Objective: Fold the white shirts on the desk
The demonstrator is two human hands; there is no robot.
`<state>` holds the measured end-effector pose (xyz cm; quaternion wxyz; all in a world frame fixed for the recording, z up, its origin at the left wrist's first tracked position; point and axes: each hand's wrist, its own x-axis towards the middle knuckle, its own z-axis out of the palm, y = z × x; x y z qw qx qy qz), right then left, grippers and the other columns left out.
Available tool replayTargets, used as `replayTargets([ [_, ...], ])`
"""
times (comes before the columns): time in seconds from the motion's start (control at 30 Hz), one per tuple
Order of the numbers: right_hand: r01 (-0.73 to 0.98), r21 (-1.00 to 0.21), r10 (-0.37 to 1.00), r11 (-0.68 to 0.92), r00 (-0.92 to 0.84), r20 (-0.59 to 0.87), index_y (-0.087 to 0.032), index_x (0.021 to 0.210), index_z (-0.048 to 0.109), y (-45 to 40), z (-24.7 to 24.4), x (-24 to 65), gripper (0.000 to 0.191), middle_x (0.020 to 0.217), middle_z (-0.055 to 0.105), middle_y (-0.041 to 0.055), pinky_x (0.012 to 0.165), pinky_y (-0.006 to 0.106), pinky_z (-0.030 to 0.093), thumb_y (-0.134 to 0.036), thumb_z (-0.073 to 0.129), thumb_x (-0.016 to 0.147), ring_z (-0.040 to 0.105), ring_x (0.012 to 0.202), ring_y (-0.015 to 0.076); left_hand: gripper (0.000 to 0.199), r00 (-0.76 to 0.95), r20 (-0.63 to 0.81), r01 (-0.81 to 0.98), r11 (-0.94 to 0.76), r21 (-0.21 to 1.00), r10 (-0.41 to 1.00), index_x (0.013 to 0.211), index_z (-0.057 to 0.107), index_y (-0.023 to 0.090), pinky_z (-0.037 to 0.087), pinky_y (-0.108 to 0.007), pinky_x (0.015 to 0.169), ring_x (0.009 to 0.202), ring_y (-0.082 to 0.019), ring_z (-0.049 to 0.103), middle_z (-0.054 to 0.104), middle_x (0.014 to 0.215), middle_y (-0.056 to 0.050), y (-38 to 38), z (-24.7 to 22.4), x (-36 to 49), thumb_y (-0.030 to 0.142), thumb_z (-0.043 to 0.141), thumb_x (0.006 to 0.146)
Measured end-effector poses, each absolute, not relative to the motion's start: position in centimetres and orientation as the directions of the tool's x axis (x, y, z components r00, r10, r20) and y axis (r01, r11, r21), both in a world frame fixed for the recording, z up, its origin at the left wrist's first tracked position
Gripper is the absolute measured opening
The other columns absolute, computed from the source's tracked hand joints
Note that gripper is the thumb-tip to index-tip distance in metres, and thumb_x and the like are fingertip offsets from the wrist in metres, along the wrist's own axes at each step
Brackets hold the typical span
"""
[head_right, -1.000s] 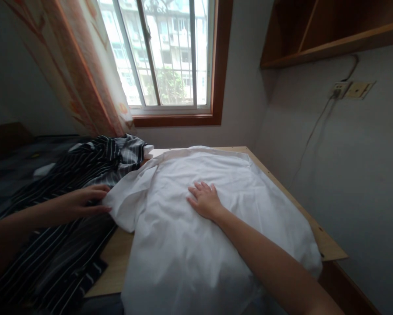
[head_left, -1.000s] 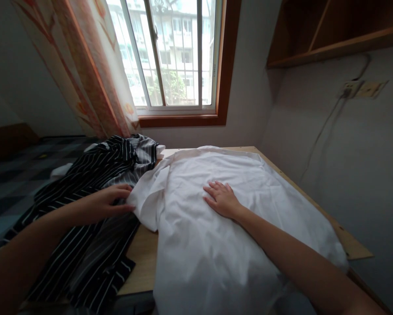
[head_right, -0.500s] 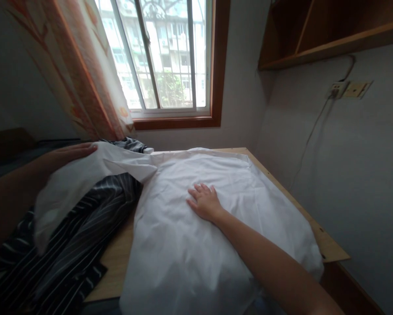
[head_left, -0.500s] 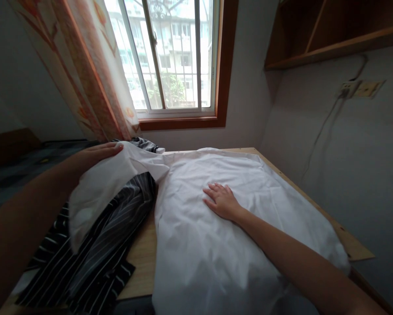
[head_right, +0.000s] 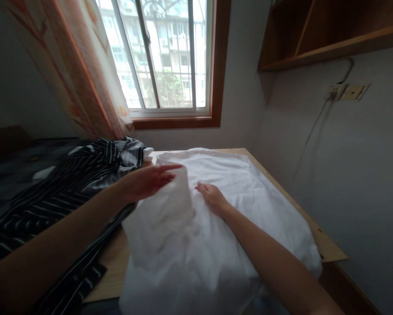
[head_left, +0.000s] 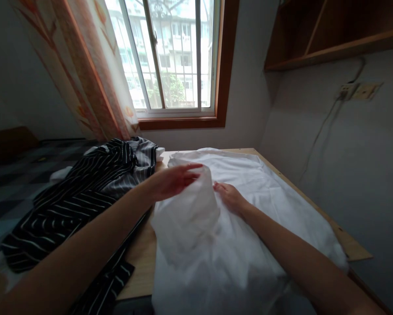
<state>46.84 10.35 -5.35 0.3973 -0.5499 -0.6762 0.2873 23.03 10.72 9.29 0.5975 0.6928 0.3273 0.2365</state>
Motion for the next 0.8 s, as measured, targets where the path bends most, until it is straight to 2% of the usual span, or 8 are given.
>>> replayTargets([
  [0.07, 0.322, -0.935, 0.985, 0.150, 0.026, 0.168, -0.014, 0.098, 0.072, 11.1, -5.5, 48.0, 0.069, 0.102, 0.074, 0.0132, 0.091, 0.036, 0.048, -0.067, 0.028, 0.095, 0.067, 0.096, 0.0231, 0.055, 0.814, -0.150, 0.168, 0.020, 0.986, 0.562, 0.140, 0.049, 0.021, 0.051, -0.041, 0.096, 0.119, -0.025, 0.060, 0.058, 0.138, -0.012, 9.7, 6.7, 24.5, 0.046, 0.054, 0.091],
  [0.13, 0.223, -0.971, 0.991, 0.084, 0.087, 0.106, -0.012, 0.095, 0.071, 11.8, -5.5, 49.1, 0.074, 0.092, 0.074, 0.0143, 0.085, 0.034, 0.050, -0.073, 0.030, 0.091, 0.069, 0.087, 0.0224, 0.057, 0.840, -0.152, 0.213, -0.059, 0.975, 0.520, 0.139, 0.050, 0.026, 0.045, -0.043, 0.104, 0.125, -0.025, 0.055, 0.054, 0.143, -0.010, 9.1, 4.3, 25.0, 0.044, 0.065, 0.087],
  [0.23, 0.253, -0.966, 0.993, 0.060, 0.081, 0.083, -0.012, 0.097, 0.071, 12.2, -5.1, 50.1, 0.074, 0.082, 0.074, 0.0116, 0.080, 0.032, 0.049, -0.076, 0.035, 0.088, 0.068, 0.078, 0.0203, 0.057, 0.807, -0.029, 0.181, -0.200, 0.963, 0.589, 0.136, 0.052, 0.026, 0.038, -0.045, 0.110, 0.130, -0.025, 0.050, 0.049, 0.147, -0.011, 9.1, 1.4, 24.8, 0.045, 0.068, 0.085],
  [0.33, 0.328, -0.939, 0.993, 0.105, 0.024, 0.119, -0.014, 0.096, 0.071, 11.9, -4.5, 49.9, 0.070, 0.080, 0.073, 0.0086, 0.080, 0.031, 0.048, -0.076, 0.040, 0.086, 0.067, 0.079, 0.0196, 0.063, 0.775, 0.070, 0.042, -0.161, 0.986, 0.628, 0.142, 0.044, 0.028, 0.038, -0.044, 0.110, 0.136, -0.026, 0.044, 0.039, 0.153, -0.012, 9.0, -0.3, 24.4, 0.044, 0.067, 0.086],
  [0.4, 0.359, -0.922, 0.989, 0.144, -0.033, 0.142, -0.016, 0.089, 0.071, 11.2, -4.1, 49.4, 0.065, 0.080, 0.071, 0.0064, 0.079, 0.030, 0.047, -0.075, 0.045, 0.085, 0.065, 0.078, 0.0192, 0.067, 0.774, 0.069, 0.006, -0.116, 0.993, 0.629, 0.146, 0.040, 0.030, 0.039, -0.042, 0.109, 0.136, -0.026, 0.043, 0.041, 0.152, -0.011, 8.5, -0.9, 24.5, 0.043, 0.068, 0.086],
  [0.6, 0.291, -0.955, 0.990, 0.062, -0.142, 0.022, -0.017, 0.067, 0.060, 8.8, -3.5, 47.9, 0.046, 0.058, 0.053, -0.0031, 0.052, 0.023, 0.038, -0.062, 0.062, 0.079, 0.047, 0.053, 0.0111, 0.073, 0.868, -0.074, 0.174, -0.160, 0.972, 0.492, 0.148, 0.040, 0.027, 0.041, -0.039, 0.104, 0.129, -0.029, 0.047, 0.046, 0.148, -0.008, 6.3, -0.5, 25.1, 0.041, 0.070, 0.083],
  [0.7, 0.189, -0.982, 0.985, 0.008, -0.170, -0.025, -0.017, 0.067, 0.060, 8.4, -3.6, 47.6, 0.031, 0.059, 0.055, -0.0018, 0.051, 0.024, 0.039, -0.046, 0.066, 0.076, 0.049, 0.054, 0.0120, 0.071, 0.877, -0.056, 0.160, -0.181, 0.970, 0.477, 0.149, 0.038, 0.027, 0.045, -0.036, 0.098, 0.122, -0.026, 0.053, 0.046, 0.148, -0.008, 6.0, 0.0, 25.2, 0.044, 0.067, 0.085],
  [0.8, 0.109, -0.994, 0.988, 0.006, -0.156, -0.011, -0.016, 0.070, 0.062, 8.8, -3.7, 47.7, 0.024, 0.064, 0.060, 0.0014, 0.054, 0.025, 0.043, -0.040, 0.063, 0.073, 0.054, 0.059, 0.0151, 0.055, 0.815, 0.018, 0.176, -0.276, 0.945, 0.579, 0.142, 0.048, 0.024, 0.046, -0.034, 0.096, 0.115, -0.024, 0.058, 0.055, 0.140, -0.008, 6.5, -0.2, 25.2, 0.048, 0.051, 0.094],
])
